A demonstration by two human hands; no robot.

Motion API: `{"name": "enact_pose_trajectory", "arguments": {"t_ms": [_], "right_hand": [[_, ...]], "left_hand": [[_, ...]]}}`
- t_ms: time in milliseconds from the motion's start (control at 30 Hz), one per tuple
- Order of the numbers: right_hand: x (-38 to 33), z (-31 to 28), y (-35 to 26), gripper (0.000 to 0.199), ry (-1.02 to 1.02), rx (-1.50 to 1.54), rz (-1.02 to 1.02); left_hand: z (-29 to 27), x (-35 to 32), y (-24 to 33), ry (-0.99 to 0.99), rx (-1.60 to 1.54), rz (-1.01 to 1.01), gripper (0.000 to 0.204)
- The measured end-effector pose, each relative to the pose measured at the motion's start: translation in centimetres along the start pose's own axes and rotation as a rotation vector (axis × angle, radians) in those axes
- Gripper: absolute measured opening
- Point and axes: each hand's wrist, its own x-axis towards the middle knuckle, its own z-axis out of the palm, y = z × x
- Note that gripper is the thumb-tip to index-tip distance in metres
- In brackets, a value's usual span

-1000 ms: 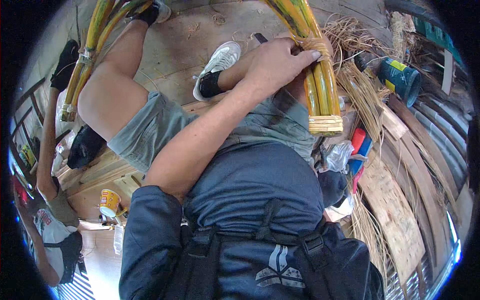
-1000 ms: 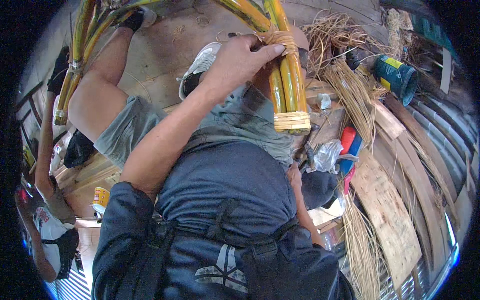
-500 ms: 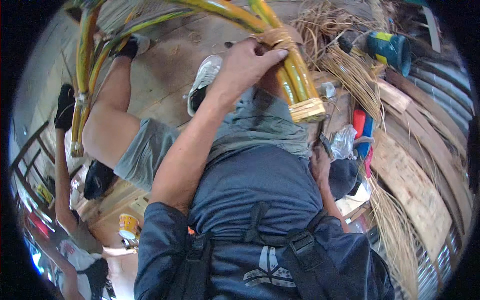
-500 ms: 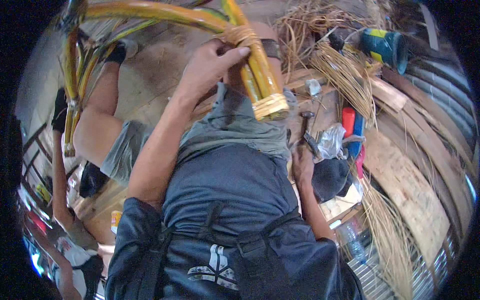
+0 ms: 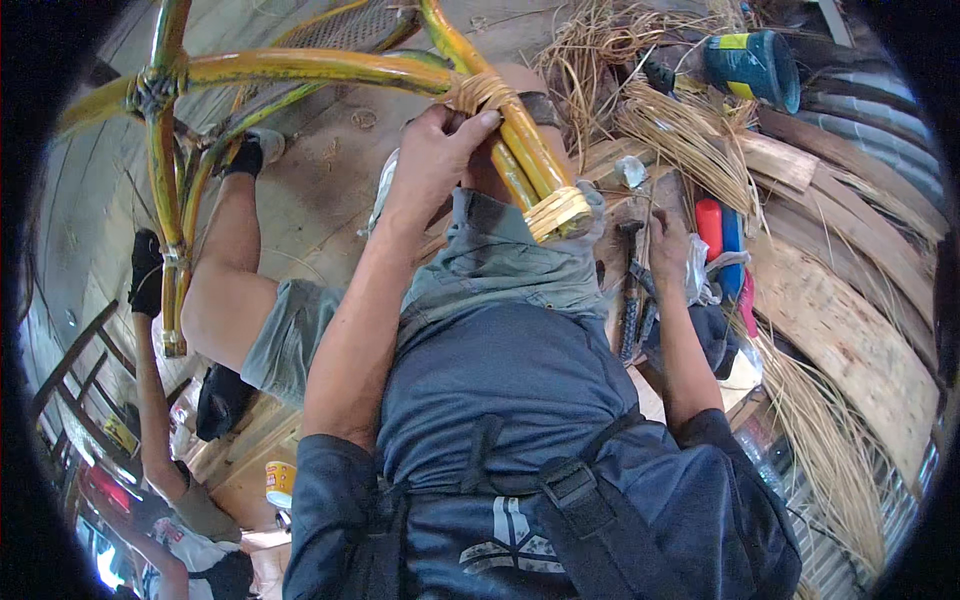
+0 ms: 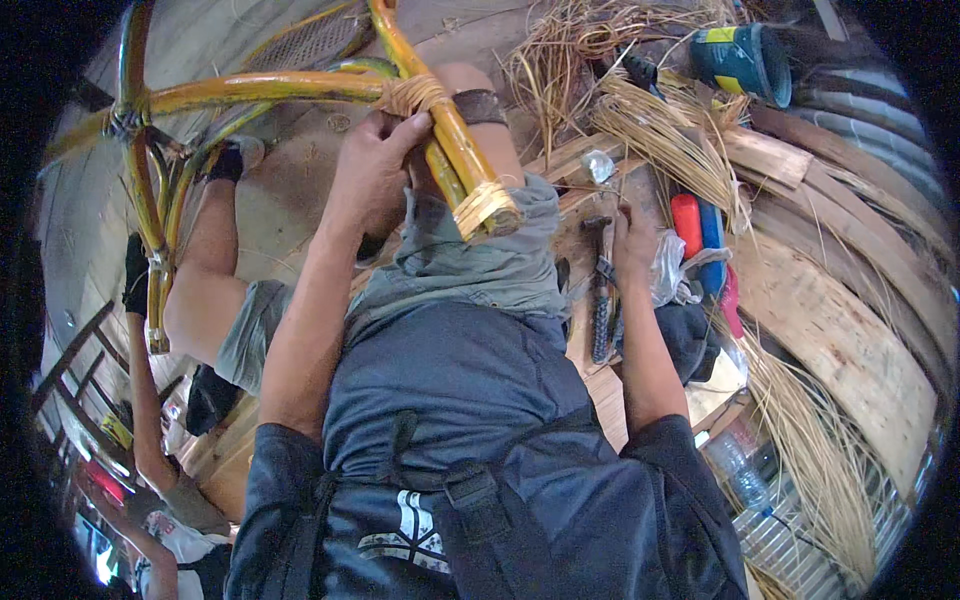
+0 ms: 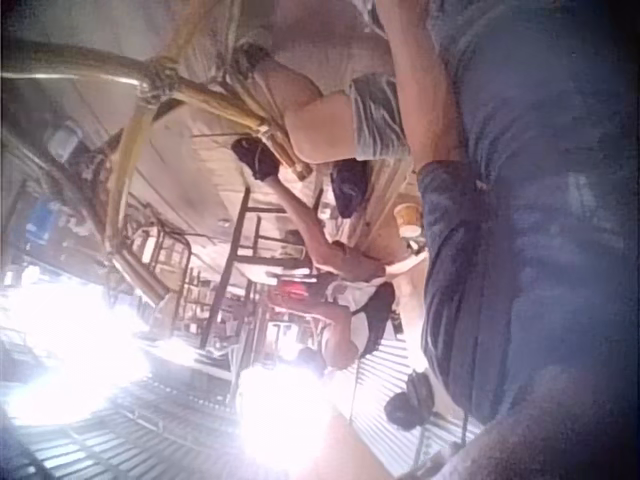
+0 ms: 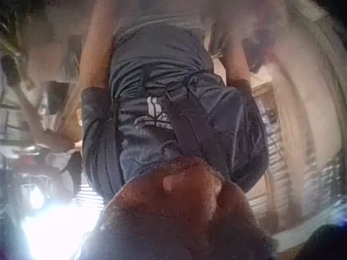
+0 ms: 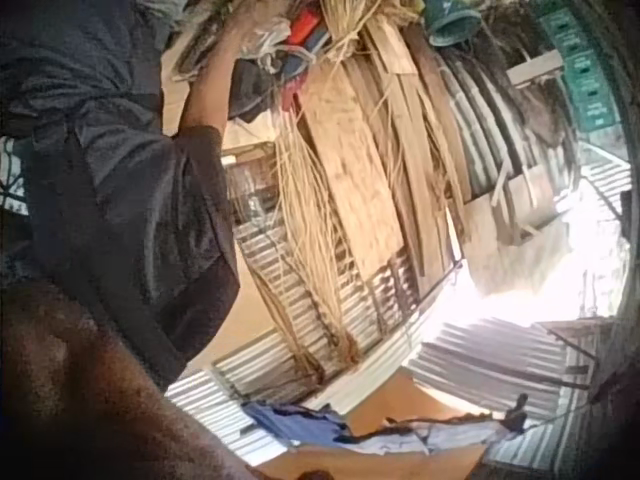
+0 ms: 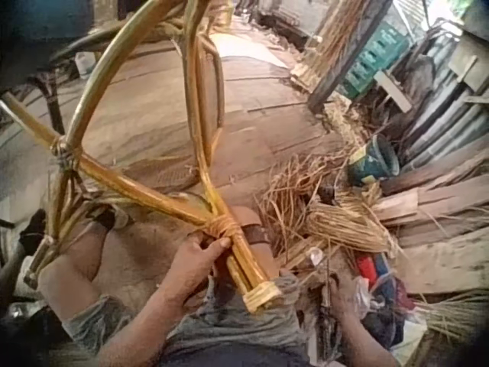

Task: The person is wrapping the joints of a bamboo chair with rattan strips, securing them with nails and trimming with a knife.

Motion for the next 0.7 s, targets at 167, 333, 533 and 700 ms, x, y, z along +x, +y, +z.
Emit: {"name": "enact_pose_trajectory", "arguments": {"t_ms": [167,333,533,700], "right_hand": [[2.0,1.8,-2.0,0.02,0.068,0.053,-0.034],[3.8,2.8,2.0,0.028,-0.131,-0.046,-0.148],[3.8,0.4,1.2,0.028,-0.167,0.038,-0.097],[5.2,-5.3,-5.0,0.025,-0.15,0.216,0.039]], "left_hand": [[-1.0,-0.9,-0.7,-0.033,-0.087,-0.086,0.032],[-0.3,-3.3,0.6,0.03,0.015,-0.001,0.022],[1.4,-3.8,-0.7,0.231,0.317,0.296,0.021],[2.2,-4.5,-0.5,0.353,0.306,0.413,0.018]]}}
